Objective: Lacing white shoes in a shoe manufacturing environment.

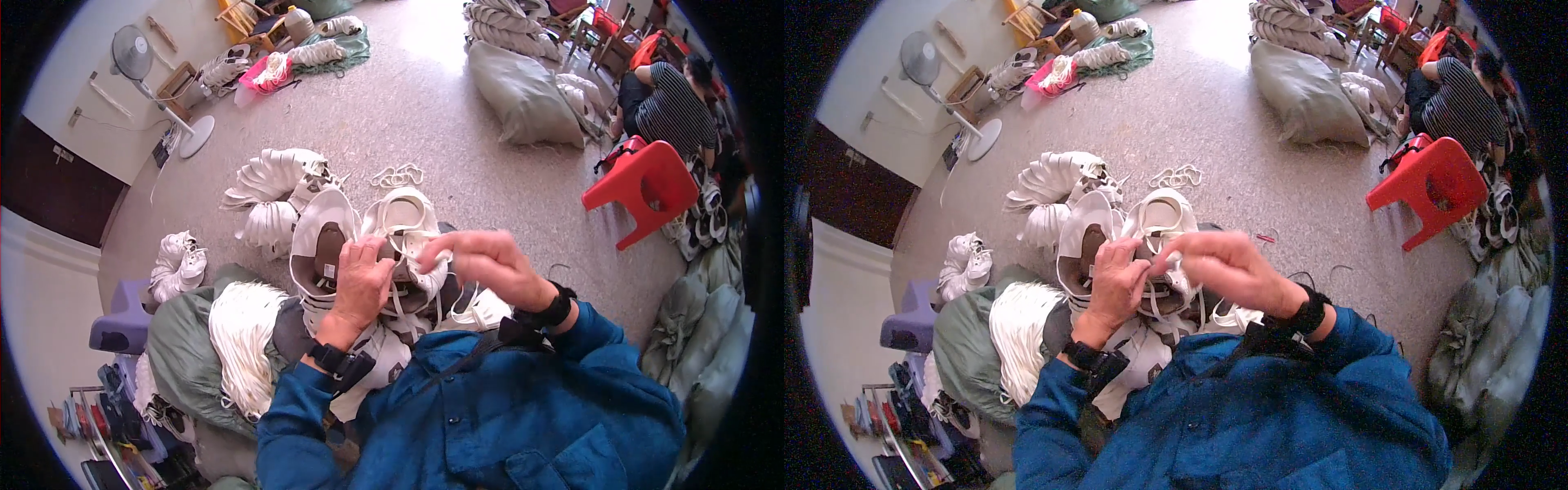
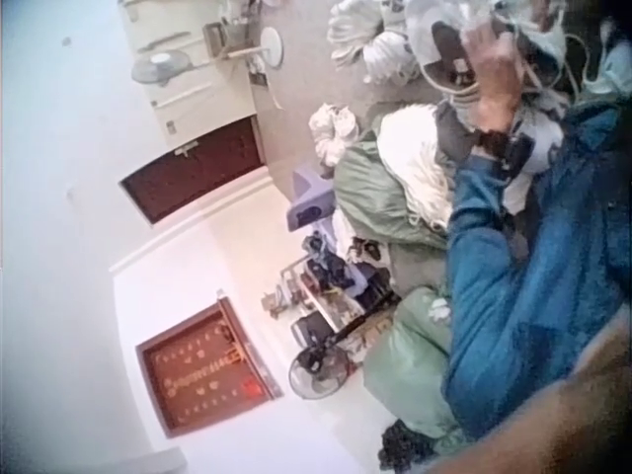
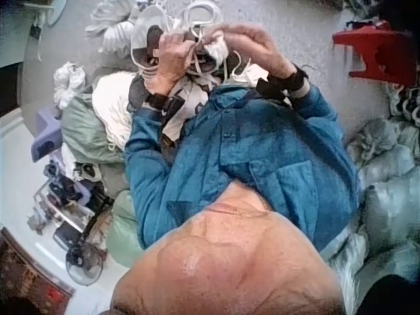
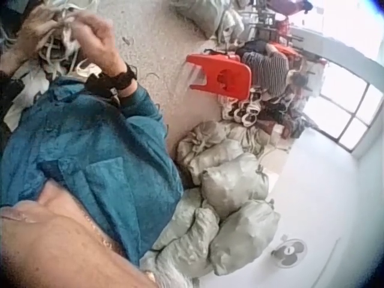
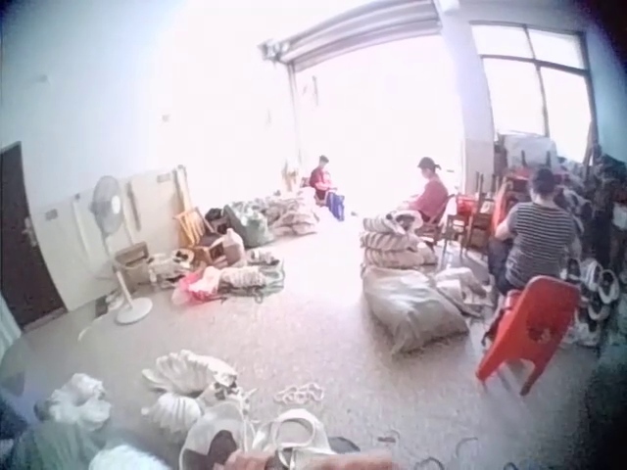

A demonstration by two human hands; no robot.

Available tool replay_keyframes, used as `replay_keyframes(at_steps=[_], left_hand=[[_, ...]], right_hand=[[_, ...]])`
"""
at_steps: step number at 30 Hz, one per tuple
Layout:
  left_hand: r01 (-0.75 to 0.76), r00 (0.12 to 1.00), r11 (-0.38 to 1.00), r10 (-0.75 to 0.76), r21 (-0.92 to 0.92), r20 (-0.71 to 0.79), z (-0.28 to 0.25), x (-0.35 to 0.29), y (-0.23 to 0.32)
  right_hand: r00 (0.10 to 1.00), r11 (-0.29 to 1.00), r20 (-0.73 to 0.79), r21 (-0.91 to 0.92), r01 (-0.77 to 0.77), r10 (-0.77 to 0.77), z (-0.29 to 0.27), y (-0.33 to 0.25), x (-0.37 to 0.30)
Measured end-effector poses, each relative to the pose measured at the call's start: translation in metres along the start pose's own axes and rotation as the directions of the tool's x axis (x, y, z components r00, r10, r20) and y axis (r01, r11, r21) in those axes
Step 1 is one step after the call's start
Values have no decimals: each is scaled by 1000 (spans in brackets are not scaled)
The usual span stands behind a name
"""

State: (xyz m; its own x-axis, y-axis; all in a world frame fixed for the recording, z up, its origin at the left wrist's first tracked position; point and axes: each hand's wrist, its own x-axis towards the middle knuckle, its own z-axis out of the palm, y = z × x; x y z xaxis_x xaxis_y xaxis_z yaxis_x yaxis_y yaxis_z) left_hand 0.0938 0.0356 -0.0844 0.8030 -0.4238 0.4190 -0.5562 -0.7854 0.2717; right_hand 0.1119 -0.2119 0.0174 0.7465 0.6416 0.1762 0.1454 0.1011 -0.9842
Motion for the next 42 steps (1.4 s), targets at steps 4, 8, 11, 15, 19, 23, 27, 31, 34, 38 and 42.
replay_keyframes(at_steps=[4,8,11,15,19,23,27,31,34,38,42], left_hand=[[59,998,998,-59,23,-36,-5,1,7],[203,973,964,-218,-174,-72,-23,-8,18],[258,942,915,-310,-310,-131,-45,-18,24],[478,824,617,-562,-625,74,-63,-29,32],[470,821,688,-571,-553,-14,-91,-28,39],[447,804,717,-584,-535,-111,-102,-33,35],[499,740,573,-672,-651,-24,-106,-41,37],[488,750,512,-661,-706,39,-111,-40,40],[463,731,403,-678,-789,83,-114,-36,45],[505,787,464,-593,-728,168,-117,-41,38],[511,803,510,-570,-692,173,-118,-35,38]], right_hand=[[967,994,-254,112,4,25,-20,22,10],[913,1000,-408,-10,-12,7,-40,39,17],[905,978,-416,208,1,88,-23,45,30],[994,980,-105,198,10,11,28,74,50],[996,998,-66,-29,54,-56,68,69,58],[998,992,-58,-122,22,-29,82,60,61],[996,983,-37,-165,80,-87,90,56,63],[992,977,-5,-170,126,-129,96,51,63],[986,947,64,-274,168,-156,96,54,61],[974,923,86,-310,228,-211,96,54,57],[953,903,70,-306,301,-294,95,52,53]])
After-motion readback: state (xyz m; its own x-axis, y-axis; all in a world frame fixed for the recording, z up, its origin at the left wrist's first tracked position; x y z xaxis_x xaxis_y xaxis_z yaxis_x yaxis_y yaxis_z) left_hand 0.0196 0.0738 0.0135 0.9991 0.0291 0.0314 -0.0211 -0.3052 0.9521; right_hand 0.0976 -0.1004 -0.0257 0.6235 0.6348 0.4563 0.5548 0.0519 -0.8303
